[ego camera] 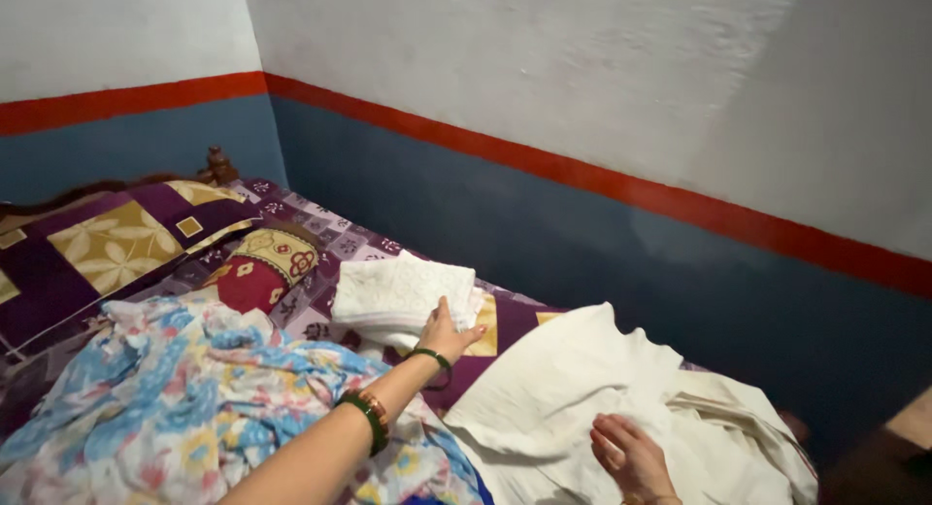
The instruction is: The person folds towels and large white bed linens on a bed, smoothing and aligning each piece by hand, then stacks the folded items together on the bed. The clip starts with a folded stack already present and ends with the folded linens laid on the bed.
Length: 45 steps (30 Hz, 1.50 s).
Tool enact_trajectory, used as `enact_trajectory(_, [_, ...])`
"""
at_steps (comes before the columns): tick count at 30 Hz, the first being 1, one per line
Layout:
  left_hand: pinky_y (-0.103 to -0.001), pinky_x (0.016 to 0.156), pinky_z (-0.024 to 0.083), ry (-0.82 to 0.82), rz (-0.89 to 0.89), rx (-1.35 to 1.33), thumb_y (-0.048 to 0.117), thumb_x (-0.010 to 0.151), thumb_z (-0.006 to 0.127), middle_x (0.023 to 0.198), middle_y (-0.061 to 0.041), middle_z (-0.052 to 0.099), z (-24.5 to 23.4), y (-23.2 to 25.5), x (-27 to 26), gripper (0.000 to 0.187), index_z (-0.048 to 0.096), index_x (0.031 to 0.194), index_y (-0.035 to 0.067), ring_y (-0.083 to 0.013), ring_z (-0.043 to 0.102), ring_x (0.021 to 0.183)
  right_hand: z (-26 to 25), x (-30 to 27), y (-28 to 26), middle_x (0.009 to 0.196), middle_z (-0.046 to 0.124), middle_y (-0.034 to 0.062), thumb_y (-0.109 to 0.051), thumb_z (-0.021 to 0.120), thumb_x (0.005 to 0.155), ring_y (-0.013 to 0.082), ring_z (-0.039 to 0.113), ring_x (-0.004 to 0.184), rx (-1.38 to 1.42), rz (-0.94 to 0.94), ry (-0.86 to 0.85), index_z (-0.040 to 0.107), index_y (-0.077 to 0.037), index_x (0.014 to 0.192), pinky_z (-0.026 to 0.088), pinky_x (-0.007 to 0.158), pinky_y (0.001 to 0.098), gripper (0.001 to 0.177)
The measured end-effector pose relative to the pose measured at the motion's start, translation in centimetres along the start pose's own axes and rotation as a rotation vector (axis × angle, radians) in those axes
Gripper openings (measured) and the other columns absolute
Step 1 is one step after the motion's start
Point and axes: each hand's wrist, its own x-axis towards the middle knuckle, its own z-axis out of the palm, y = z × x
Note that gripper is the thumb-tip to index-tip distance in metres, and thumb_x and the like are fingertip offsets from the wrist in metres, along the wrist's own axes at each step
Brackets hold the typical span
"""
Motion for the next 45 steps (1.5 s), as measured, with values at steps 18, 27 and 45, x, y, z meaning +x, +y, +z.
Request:
enact_trajectory(18, [-0.040,0.117,0.038,-0.196,0.017,0.081,0.061,0.076,0.081,0.150,-0.035,0.042,4.7,13.5,-14.6,0.125,0.017,0.156,-0.009,-0.0417,0.046,0.141,-11.1,-2.0,3.5,0.127,0.062,0.0100,-0.024,0.082,0.074,0.0333,0.057,0.129,-1.679,-0.256,-0.069,0.062,-0.035,0.127,0.051,0.109,0.0393,0.057])
enact_trajectory(27, [-0.039,0.112,0.044,-0.218,0.032,0.087,0.059,0.076,0.079,0.140,-0.033,0.055,5.8,15.9,-16.7,0.117,0.024,0.153,-0.009,-0.0392,0.056,0.132,-10.6,-1.9,1.6,0.115,0.074,0.0063,-0.053,0.075,0.082,0.0292,0.068,0.112,-1.407,-0.365,0.061,0.072,-0.025,0.114,0.054,0.096,0.0425,0.043])
enact_trajectory(45, [-0.043,0.110,0.042,-0.234,0.452,0.192,0.053,0.060,0.091,0.135,-0.026,0.060,8.3,21.5,-16.3,0.107,0.050,0.144,0.001,-0.0383,0.056,0.130,-1.5,-11.5,-20.5,0.087,0.078,0.0072,-0.026,0.065,0.097,0.0131,0.068,0.076,-0.760,-0.805,-0.001,0.078,-0.005,0.109,0.054,0.069,0.0312,0.028])
